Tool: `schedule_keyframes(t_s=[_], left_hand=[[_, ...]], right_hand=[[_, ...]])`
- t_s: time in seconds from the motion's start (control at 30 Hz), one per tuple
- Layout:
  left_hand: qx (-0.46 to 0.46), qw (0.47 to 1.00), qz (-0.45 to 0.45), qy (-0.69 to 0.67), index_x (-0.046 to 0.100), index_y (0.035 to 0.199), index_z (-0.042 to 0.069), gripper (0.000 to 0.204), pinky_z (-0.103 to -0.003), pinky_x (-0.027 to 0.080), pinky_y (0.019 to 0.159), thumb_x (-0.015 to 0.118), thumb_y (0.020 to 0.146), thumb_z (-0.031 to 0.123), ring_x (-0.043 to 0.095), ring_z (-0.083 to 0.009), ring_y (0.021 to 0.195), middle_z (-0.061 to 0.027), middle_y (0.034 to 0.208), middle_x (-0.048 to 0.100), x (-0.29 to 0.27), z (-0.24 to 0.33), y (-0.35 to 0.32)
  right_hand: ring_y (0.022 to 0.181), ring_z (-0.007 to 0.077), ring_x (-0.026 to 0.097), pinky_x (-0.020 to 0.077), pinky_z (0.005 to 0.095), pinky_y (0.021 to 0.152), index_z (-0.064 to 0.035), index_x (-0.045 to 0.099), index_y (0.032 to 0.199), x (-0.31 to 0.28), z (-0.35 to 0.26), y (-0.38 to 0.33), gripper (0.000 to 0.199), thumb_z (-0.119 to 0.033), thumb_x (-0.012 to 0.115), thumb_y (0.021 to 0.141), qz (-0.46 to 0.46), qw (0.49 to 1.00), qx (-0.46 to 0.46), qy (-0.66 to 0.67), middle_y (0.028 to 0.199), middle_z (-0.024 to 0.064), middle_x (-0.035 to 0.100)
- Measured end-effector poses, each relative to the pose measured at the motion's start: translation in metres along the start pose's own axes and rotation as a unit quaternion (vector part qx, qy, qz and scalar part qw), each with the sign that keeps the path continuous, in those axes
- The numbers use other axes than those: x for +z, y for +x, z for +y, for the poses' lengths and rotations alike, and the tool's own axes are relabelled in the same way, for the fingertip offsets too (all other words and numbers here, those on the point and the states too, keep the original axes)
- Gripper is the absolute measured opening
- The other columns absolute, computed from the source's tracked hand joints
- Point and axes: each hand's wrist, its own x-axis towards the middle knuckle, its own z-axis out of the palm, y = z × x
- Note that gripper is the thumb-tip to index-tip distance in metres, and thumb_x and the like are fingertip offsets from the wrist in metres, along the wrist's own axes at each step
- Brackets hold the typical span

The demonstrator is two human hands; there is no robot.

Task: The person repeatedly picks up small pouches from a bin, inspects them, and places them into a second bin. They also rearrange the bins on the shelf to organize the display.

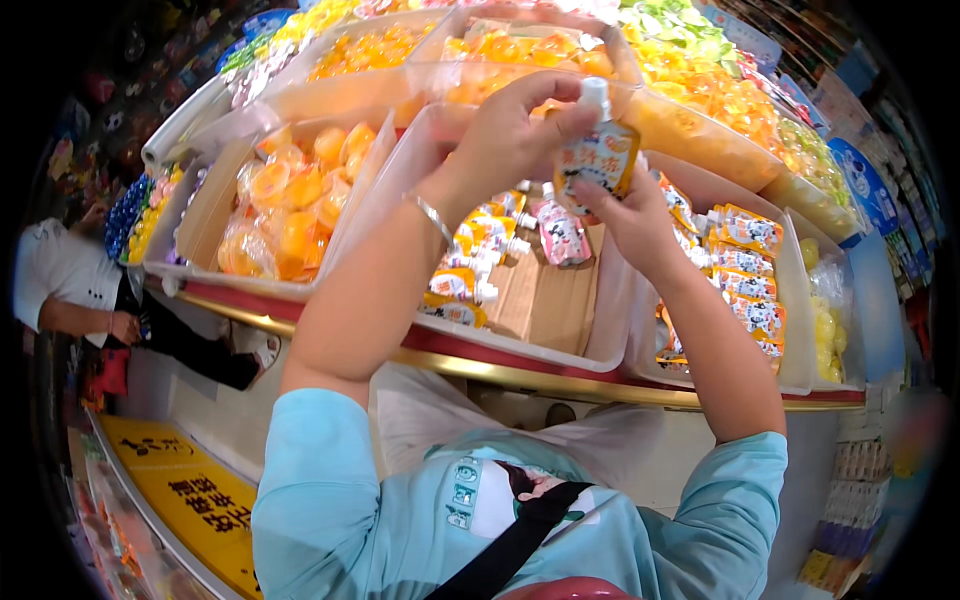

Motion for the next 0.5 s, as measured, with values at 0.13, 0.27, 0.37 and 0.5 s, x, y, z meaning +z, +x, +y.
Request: schedule_keyframes(t_s=[0.13, 0.27, 0.37, 0.5], left_hand=[[-0.164, 0.971, -0.161, 0.071, 0.054, 0.104, 0.003, 0.042, -0.024, 0.042, 0.077, 0.039, 0.086, 0.037, 0.053, -0.0120, 0.092, -0.0109, 0.101, 0.057, -0.045, -0.100, 0.019], [-0.239, 0.802, -0.319, 0.446, 0.057, 0.096, 0.003, 0.038, -0.032, 0.042, 0.079, 0.053, 0.077, 0.035, 0.053, -0.0225, 0.094, -0.0144, 0.097, 0.056, -0.047, -0.124, -0.002], [-0.284, 0.755, -0.357, 0.470, 0.058, 0.096, 0.006, 0.036, -0.034, 0.042, 0.082, 0.059, 0.070, 0.030, 0.053, -0.0249, 0.095, -0.0116, 0.098, 0.057, -0.039, -0.118, -0.001], [-0.262, 0.757, -0.323, 0.505, 0.058, 0.094, 0.009, 0.036, -0.035, 0.041, 0.083, 0.066, 0.066, 0.029, 0.051, -0.0270, 0.097, -0.0120, 0.103, 0.054, -0.028, -0.113, -0.004]], right_hand=[[0.071, 0.0062, 0.051, 0.0426, 0.0214, 0.061, -0.0034, 0.049, 0.102, 0.002, 0.005, 0.004, 0.026, -0.011, 0.057, 0.079, 0.041, 0.999, -0.009, -0.029, 0.085, 0.0016, 0.057], [0.071, 0.0061, 0.050, 0.0421, 0.0207, 0.055, -0.0046, 0.051, 0.098, -0.007, 0.004, 0.005, 0.026, -0.018, 0.059, 0.078, 0.065, 0.998, 0.011, -0.007, 0.085, 0.0018, 0.056], [0.068, 0.0057, 0.050, 0.0414, 0.0199, 0.053, -0.0052, 0.051, 0.097, -0.009, 0.004, 0.007, 0.027, -0.022, 0.059, 0.078, 0.071, 0.997, 0.011, -0.003, 0.083, 0.0016, 0.056], [0.067, 0.0049, 0.049, 0.0408, 0.0195, 0.052, -0.0048, 0.051, 0.097, -0.009, 0.001, 0.006, 0.025, -0.023, 0.056, 0.080, 0.051, 0.998, 0.014, 0.037, 0.082, 0.0008, 0.056]])
